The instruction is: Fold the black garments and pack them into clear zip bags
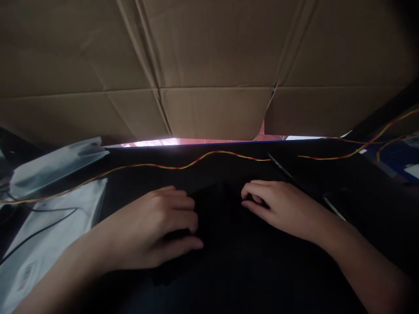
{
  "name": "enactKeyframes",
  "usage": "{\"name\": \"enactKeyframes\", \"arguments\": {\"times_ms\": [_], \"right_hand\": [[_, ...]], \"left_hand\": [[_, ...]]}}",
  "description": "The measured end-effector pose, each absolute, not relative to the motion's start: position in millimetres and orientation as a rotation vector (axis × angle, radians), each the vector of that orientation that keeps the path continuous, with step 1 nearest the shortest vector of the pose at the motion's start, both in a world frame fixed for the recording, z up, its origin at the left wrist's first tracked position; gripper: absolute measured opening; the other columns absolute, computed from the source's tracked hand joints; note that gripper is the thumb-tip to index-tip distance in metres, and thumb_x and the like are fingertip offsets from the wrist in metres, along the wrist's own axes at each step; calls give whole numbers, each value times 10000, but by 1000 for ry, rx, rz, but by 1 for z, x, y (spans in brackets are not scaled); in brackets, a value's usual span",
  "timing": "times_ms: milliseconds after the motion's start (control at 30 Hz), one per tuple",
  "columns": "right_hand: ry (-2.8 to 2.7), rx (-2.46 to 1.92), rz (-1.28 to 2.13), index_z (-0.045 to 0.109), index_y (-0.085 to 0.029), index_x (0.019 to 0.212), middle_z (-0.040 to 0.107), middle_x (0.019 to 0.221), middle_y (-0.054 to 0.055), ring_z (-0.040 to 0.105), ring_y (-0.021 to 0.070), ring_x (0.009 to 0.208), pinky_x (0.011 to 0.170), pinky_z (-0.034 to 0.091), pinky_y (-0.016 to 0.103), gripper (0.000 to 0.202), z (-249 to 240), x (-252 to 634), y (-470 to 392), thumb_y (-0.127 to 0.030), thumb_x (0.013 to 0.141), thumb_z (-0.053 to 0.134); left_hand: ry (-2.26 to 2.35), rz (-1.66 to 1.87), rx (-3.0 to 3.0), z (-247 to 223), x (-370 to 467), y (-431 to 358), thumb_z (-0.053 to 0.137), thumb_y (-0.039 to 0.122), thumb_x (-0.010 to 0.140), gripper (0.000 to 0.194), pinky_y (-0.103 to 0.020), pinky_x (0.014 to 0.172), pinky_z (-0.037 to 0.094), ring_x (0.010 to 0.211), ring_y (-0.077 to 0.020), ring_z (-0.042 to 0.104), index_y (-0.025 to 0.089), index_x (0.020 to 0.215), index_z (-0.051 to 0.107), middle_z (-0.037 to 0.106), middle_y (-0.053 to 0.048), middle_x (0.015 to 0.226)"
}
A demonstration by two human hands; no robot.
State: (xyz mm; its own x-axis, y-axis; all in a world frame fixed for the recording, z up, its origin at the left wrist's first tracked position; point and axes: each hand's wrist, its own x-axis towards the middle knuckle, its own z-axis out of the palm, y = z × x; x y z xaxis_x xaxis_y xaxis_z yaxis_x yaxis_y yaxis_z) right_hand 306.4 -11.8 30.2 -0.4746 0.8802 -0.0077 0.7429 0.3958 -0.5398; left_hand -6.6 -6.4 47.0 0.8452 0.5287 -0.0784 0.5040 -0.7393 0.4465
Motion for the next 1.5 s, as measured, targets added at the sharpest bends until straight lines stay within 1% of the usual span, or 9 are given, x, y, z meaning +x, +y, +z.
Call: {"name": "enactKeyframes", "arguments": {"times_ms": [133,267,333,633,1000,1167,1233,1333,1500], "right_hand": [[-2148,-1601,715,746,-289,1042,777,934,0,713,182,801,696,503,314,235,30,317,-9,-448,1074,576],[-2090,-1990,618,688,-253,884,732,793,17,681,198,667,574,463,320,512,30,338,-6,-747,975,591],[-2205,-2012,668,651,-247,828,719,806,23,672,202,678,576,465,323,539,25,340,-6,-774,934,620],[-2185,-1885,706,497,-256,802,602,722,-36,577,160,624,507,368,271,247,26,320,-11,-383,922,671],[-2169,-1631,-344,621,-250,966,678,879,103,616,235,630,500,355,352,175,62,237,-60,-149,883,737],[-2402,-1525,108,712,-219,999,733,956,107,710,269,727,581,526,398,118,44,209,-70,-296,1033,629],[-2374,-1406,365,734,-245,1085,774,1048,76,752,249,833,706,583,401,242,47,226,-65,-223,1092,493],[-2164,-1287,491,711,-325,1258,773,1202,23,747,222,1042,901,582,383,255,58,260,-44,-249,1101,525],[-2250,-1098,811,700,-247,957,681,844,-33,616,132,725,664,477,274,78,40,275,-7,-297,1015,715]], "left_hand": [[767,26,2538,41,-5,-9,690,336,1039,157,-350,766,481,797,-188,650,281,899,732,726,12,870],[765,122,2548,33,-7,-2,709,299,1025,123,-325,745,479,795,-180,653,266,910,737,716,8,852],[735,275,2607,33,-8,0,669,297,1055,169,-328,738,460,772,-182,631,245,902,721,694,1,817],[833,876,2696,44,-14,2,649,146,1020,194,-303,708,441,709,-154,569,218,840,640,586,22,742],[1006,974,2600,40,-12,1,638,210,1038,303,-265,616,397,605,-107,517,196,735,616,561,45,668],[1051,993,2592,38,-14,4,643,210,1042,307,-266,594,370,587,-103,490,195,737,614,550,51,657],[964,937,2612,39,-12,2,621,210,1056,283,-281,653,403,662,-126,534,194,774,632,583,28,713],[784,796,2637,39,-4,-4,595,231,1074,223,-320,747,429,784,-167,573,195,867,669,619,-9,826],[665,416,2694,24,10,-13,624,332,1073,225,-355,753,413,777,-192,563,207,886,640,624,-7,852]]}}
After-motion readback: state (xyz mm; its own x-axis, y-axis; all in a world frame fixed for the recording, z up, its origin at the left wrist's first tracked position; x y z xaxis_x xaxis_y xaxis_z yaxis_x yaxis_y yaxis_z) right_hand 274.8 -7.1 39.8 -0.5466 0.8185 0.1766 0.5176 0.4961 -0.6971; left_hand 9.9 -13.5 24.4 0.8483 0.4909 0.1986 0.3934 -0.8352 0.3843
